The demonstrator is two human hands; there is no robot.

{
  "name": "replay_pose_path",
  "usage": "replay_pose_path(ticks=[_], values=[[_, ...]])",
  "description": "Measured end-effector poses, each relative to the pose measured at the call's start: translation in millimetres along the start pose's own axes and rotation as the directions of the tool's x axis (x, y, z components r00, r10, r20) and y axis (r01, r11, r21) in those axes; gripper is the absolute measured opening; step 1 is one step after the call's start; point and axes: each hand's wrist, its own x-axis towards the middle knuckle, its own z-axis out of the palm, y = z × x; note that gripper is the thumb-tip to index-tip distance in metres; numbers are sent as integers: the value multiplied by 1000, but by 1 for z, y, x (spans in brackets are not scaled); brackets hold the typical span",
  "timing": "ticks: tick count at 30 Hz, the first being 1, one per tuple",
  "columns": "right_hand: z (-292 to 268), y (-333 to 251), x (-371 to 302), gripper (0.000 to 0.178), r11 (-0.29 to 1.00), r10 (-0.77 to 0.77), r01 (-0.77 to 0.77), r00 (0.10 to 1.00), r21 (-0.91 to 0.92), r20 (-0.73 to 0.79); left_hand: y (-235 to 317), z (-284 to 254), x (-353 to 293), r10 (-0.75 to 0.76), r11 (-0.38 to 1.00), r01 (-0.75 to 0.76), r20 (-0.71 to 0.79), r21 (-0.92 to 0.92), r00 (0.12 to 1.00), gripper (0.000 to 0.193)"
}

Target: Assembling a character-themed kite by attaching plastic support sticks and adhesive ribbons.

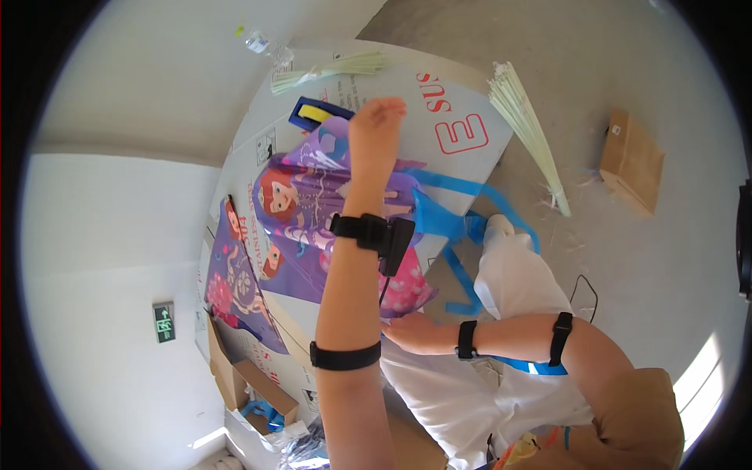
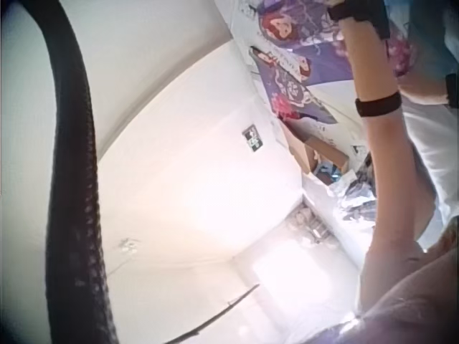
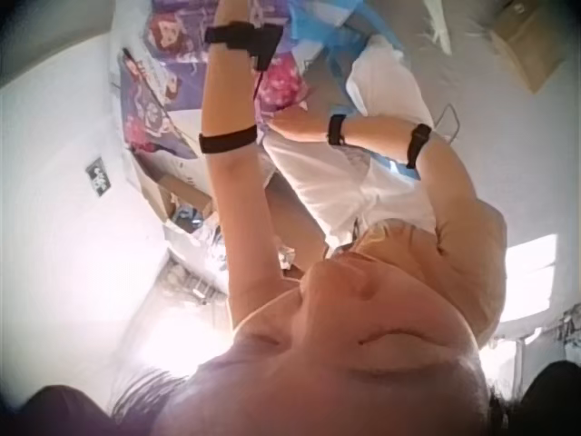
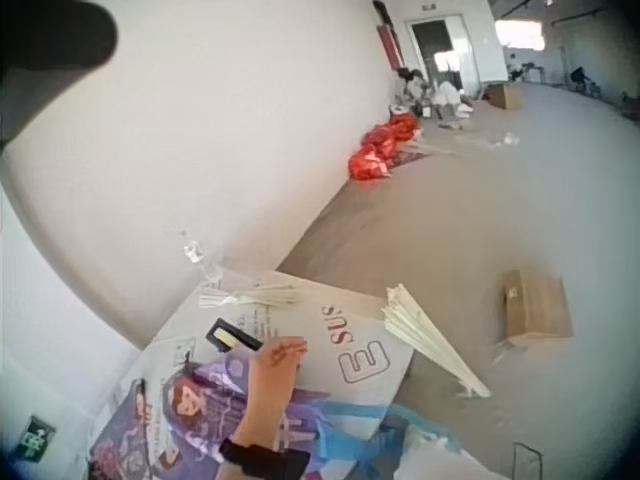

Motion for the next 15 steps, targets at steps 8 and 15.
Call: replay_pose_path(ticks=[8, 15], values=[[-13, -3, -13, 39, 996, -1, 3, 1000, 94, -19, -63, -57, -31, -528, 747, 643, -438, 169, 728, 22], [-13, 8, -10, 27, 998, -3, 7, 997, 59, -72, -42, -15, -12, -539, 841, 418, -602, -343, 589, 27]])
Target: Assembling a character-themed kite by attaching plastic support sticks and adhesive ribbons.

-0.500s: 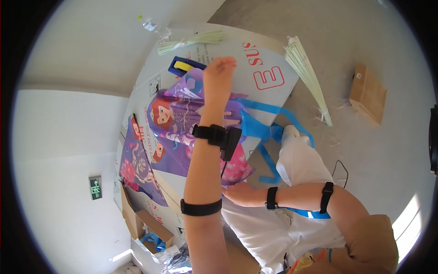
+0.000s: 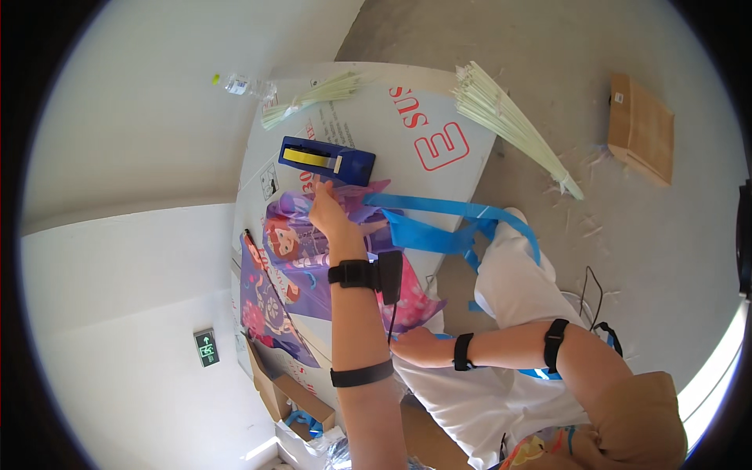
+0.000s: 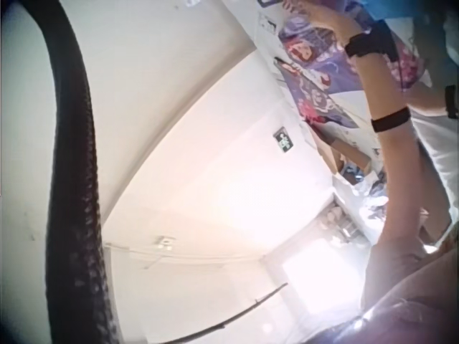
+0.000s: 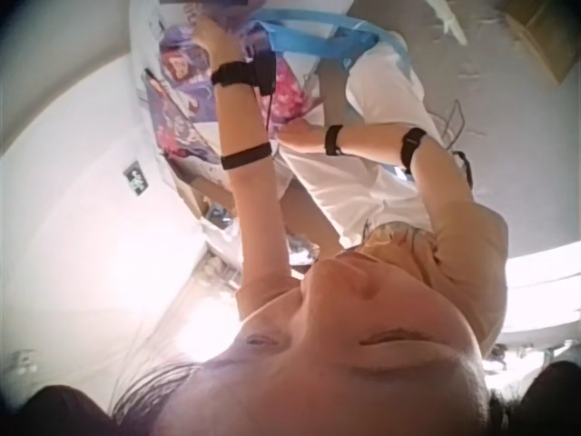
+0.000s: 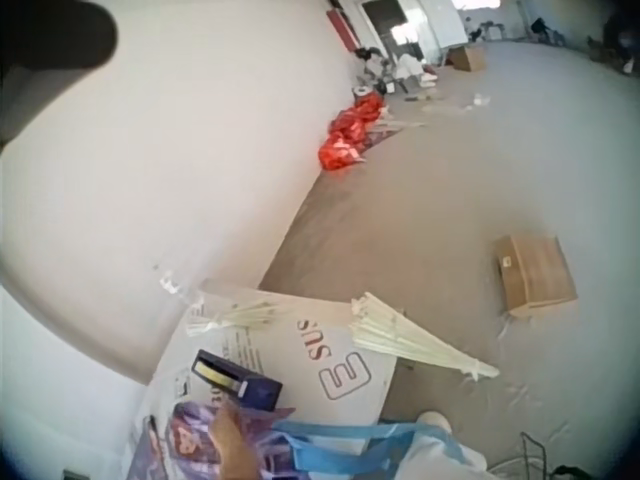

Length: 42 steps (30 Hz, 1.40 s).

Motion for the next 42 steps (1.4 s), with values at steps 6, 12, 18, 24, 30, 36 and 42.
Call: replay_pose_path(ticks=[6, 12, 18, 24, 30, 36, 42], values=[[3, -7, -4, 28, 1000, -20, 21, 998, 18, -59, 24, 21, 3, -268, 963, 269, -96, 6, 959, 23], [-1, -6, -4, 33, 1000, -10, 12, 999, 29, -46, 36, 20, 9, -354, 935, 353, 32, 39, 935, 24], [-6, -8, -4, 37, 1000, -4, 4, 1000, 13, -21, 45, 13, 4, -409, 891, 436, 193, -127, 892, 22], [2, -5, 3, 40, 998, 37, -39, 999, 53, 25, 35, 18, -11, -462, 843, 498, 204, -202, 863, 28], [2, -5, 0, 40, 1000, -22, 21, 999, -16, -44, 17, 21, -9, -382, 897, 408, 165, -173, 909, 31], [8, 1, 4, 32, 997, 25, -26, 1000, 77, 14, -2, 28, -11, -304, 923, 330, 153, -198, 940, 30], [5, 0, -3, 26, 998, -51, 50, 997, -32, -50, -3, 29, -9, -189, 979, 194, 75, -61, 979, 24]])
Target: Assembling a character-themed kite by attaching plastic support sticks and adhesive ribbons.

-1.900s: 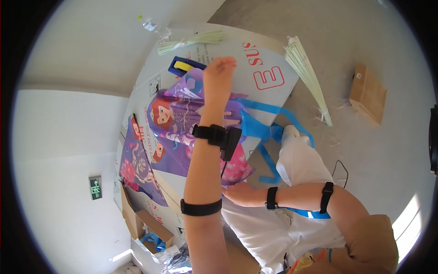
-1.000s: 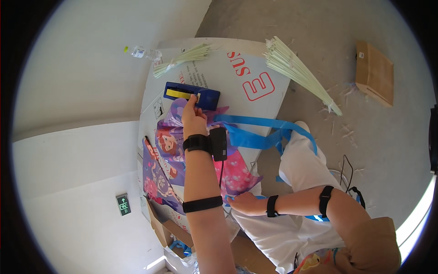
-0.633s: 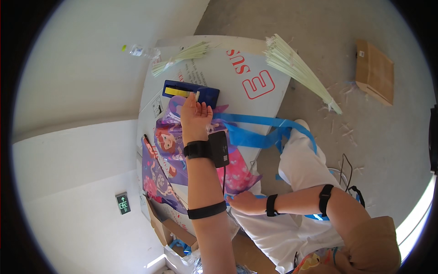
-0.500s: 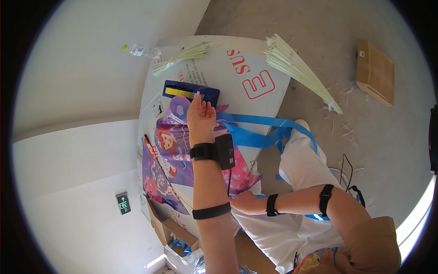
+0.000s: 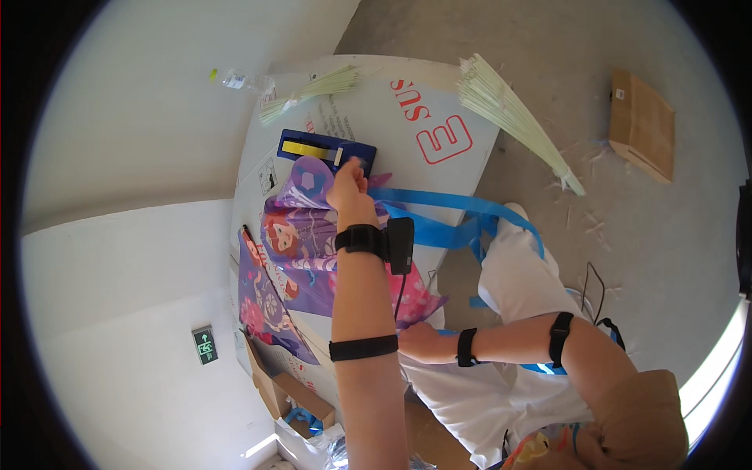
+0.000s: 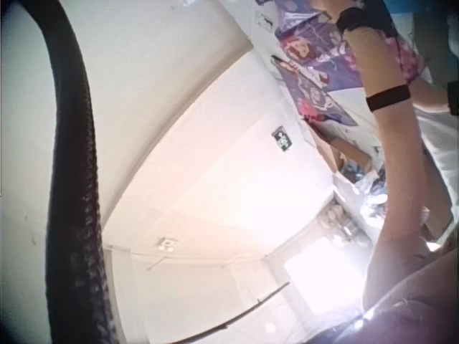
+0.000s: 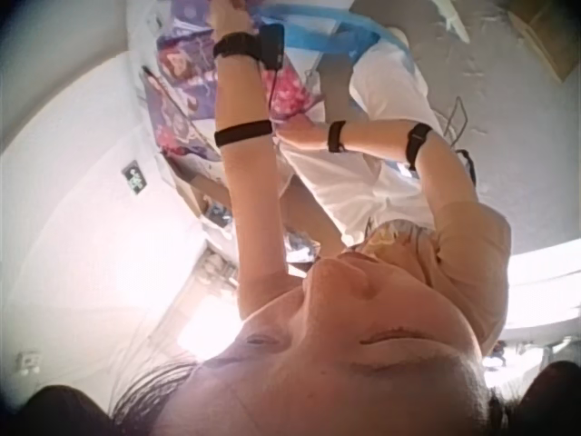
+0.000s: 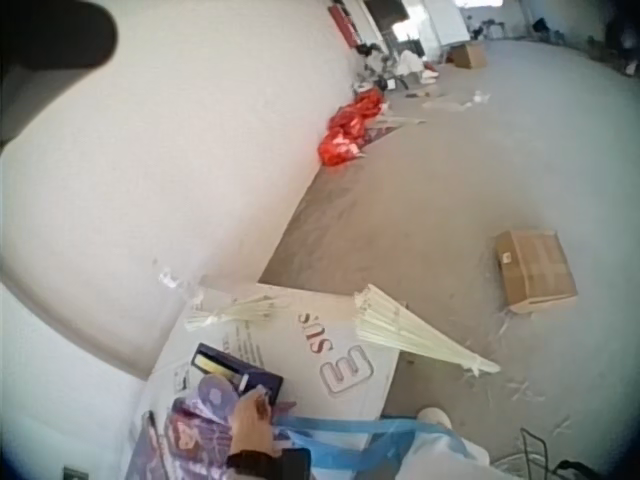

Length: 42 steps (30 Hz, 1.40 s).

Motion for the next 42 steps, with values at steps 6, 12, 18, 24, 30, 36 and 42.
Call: replay_pose_path(ticks=[6, 12, 18, 24, 30, 36, 42], values=[[-13, -2, -1, 31, 998, 41, -38, 997, -42, 65, 30, -21, -69, 206, 919, -322, 422, 226, 883, 19], [-17, -4, 2, 42, 993, 27, -14, 993, -115, 113, 79, -158, -145, 434, 772, -610, 550, 182, 713, 21], [3, 10, -2, 43, 981, 27, -21, 999, -194, 26, 27, -282, -159, -6, 618, -385, 494, 685, 869, 77], [-17, 5, -3, 48, 980, 66, -35, 986, -197, 152, -26, -314, -129, -41, 330, -639, 687, 695, 726, 49], [-26, 0, -2, 53, 980, 56, -25, 986, -196, 154, -40, -306, -92, -192, 263, -751, 796, 606, 574, 36], [-27, 0, 2, 49, 968, 120, -63, 967, -242, 224, -42, -295, -82, -311, 135, -778, 772, 613, 554, 34], [-29, -4, 5, 46, 971, 93, -51, 980, -234, 175, -42, -296, -76, -318, 116, -783, 770, 610, 553, 34]])
